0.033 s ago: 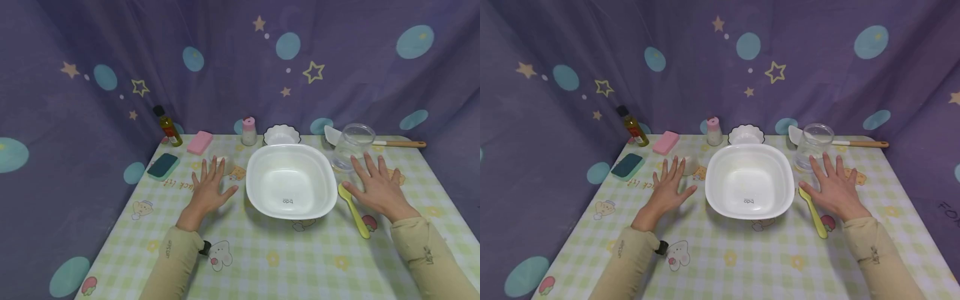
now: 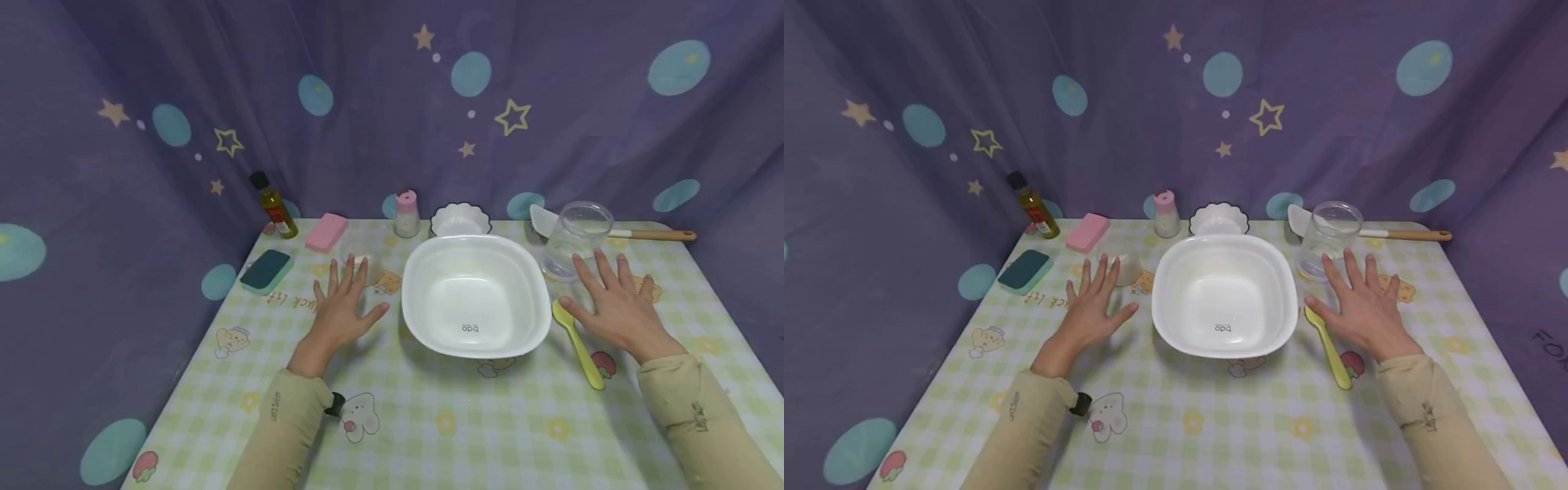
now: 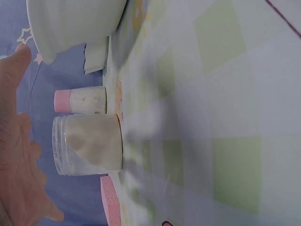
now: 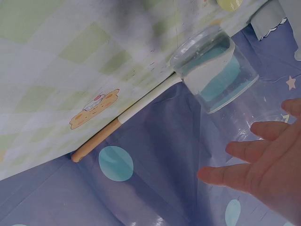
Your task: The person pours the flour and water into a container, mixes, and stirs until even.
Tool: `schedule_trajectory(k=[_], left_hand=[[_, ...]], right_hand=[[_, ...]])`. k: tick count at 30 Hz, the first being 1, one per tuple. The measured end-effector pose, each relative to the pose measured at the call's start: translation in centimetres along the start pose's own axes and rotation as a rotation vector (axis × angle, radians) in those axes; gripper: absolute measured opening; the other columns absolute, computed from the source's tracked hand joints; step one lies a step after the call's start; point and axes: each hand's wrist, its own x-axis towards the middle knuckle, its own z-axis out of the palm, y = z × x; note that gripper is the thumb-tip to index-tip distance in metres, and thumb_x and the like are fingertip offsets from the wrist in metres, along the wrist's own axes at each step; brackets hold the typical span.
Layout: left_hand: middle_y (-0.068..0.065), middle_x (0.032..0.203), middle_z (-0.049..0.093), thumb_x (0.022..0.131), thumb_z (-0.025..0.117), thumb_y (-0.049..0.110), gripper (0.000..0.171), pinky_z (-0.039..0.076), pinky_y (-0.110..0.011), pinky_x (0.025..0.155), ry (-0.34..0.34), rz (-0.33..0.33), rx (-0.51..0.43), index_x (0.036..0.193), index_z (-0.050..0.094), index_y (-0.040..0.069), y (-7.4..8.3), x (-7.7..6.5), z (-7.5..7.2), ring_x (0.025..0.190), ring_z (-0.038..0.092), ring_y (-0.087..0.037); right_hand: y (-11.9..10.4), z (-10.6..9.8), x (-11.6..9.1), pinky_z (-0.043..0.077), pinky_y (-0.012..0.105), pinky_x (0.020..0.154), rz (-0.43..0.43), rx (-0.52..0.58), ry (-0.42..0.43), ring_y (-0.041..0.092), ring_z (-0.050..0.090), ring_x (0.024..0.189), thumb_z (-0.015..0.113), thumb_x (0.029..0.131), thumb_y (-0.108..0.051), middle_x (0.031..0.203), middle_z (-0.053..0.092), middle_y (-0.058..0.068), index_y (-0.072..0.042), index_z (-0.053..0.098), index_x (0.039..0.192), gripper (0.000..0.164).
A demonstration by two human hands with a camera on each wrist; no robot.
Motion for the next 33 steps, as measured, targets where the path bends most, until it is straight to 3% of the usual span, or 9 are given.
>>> schedule_trajectory(k=[8, 12, 15, 18, 21, 23, 28, 33], left_hand=[[-0.011, 0.162, -0.008, 0.089, 0.043, 0.073, 0.096, -0.003, -0.075, 0.102, 0.031, 0.004, -0.036, 0.158, -0.001, 0.022, 0.0, 0.3, 0.1, 0.143, -0.023, -0.034], [-0.017, 0.161, -0.007, 0.089, 0.057, 0.061, 0.103, 0.001, -0.073, 0.104, 0.125, -0.035, -0.139, 0.158, -0.003, 0.013, -0.5, 1.2, 0.4, 0.144, -0.019, -0.036], [-0.023, 0.16, -0.002, 0.086, 0.07, 0.047, 0.111, 0.007, -0.071, 0.106, 0.203, -0.083, -0.27, 0.156, -0.003, 0.002, -1.2, 2.3, 0.8, 0.145, -0.01, -0.04], [-0.026, 0.159, -0.001, 0.082, 0.079, 0.036, 0.119, 0.012, -0.061, 0.112, 0.219, -0.174, -0.493, 0.154, -0.008, -0.001, -1.9, 3.5, 1.4, 0.146, -0.001, -0.041], [-0.027, 0.159, -0.001, 0.078, 0.083, 0.027, 0.127, 0.012, -0.048, 0.116, 0.2, -0.283, -0.719, 0.153, -0.017, 0.003, -2.4, 4.5, 2.0, 0.146, 0.003, -0.038], [-0.028, 0.158, 0.001, 0.077, 0.084, 0.023, 0.13, 0.013, -0.046, 0.116, 0.187, -0.329, -0.801, 0.152, -0.021, 0.005, -2.7, 5.1, 2.4, 0.146, 0.008, -0.038], [-0.026, 0.157, 0.014, 0.078, 0.083, 0.017, 0.131, 0.019, -0.045, 0.115, 0.167, -0.361, -0.896, 0.151, -0.026, 0.01, -3.4, 6.1, 3.3, 0.144, 0.02, -0.037], [-0.023, 0.156, 0.023, 0.076, 0.085, 0.019, 0.131, 0.018, -0.042, 0.115, 0.188, -0.385, -0.884, 0.153, -0.02, 0.01, -3.8, 7.0, 4.2, 0.142, 0.025, -0.035]], right_hand=[[0.2, 0.1, -0.1, -0.003, 0.081, 0.093, -0.009, 0.004, 0.01, 0.053, -0.012, 0.14, 0.043, 0.098, -0.059, 0.16, -0.004, 0.025, -0.02, 0.005, 0.159, 0.081], [-0.1, 0.2, -0.4, 0.004, 0.079, 0.096, -0.035, 0.048, 0.028, 0.058, 0.007, 0.138, 0.042, 0.101, -0.052, 0.157, 0.011, 0.03, -0.013, 0.011, 0.158, 0.076], [-0.7, 0.3, -0.4, 0.018, 0.074, 0.098, -0.082, 0.146, 0.032, 0.058, 0.026, 0.132, 0.042, 0.104, -0.042, 0.15, 0.027, 0.034, -0.002, 0.018, 0.155, 0.069], [-1.8, 0.4, -0.3, 0.03, 0.068, 0.096, -0.096, 0.279, -0.028, 0.055, 0.04, 0.124, 0.037, 0.107, -0.034, 0.141, 0.04, 0.035, 0.004, 0.02, 0.153, 0.062], [-2.7, 0.5, -0.4, 0.034, 0.065, 0.096, -0.044, 0.414, -0.109, 0.051, 0.049, 0.119, 0.031, 0.108, -0.034, 0.136, 0.047, 0.034, 0.002, 0.017, 0.154, 0.06], [-3.2, 0.7, -0.5, 0.037, 0.062, 0.094, 0.001, 0.507, -0.136, 0.044, 0.059, 0.108, 0.031, 0.108, -0.037, 0.125, 0.057, 0.029, -0.003, 0.016, 0.156, 0.06], [-4.0, 1.5, -0.3, 0.047, 0.047, 0.082, 0.073, 0.769, -0.165, 0.026, 0.064, 0.082, 0.035, 0.107, -0.036, 0.095, 0.067, 0.014, -0.015, 0.016, 0.158, 0.058], [-4.3, 2.1, 0.1, 0.051, 0.037, 0.065, 0.072, 0.917, -0.193, 0.023, 0.06, 0.07, 0.035, 0.108, -0.027, 0.084, 0.063, 0.015, -0.016, 0.013, 0.158, 0.056]])
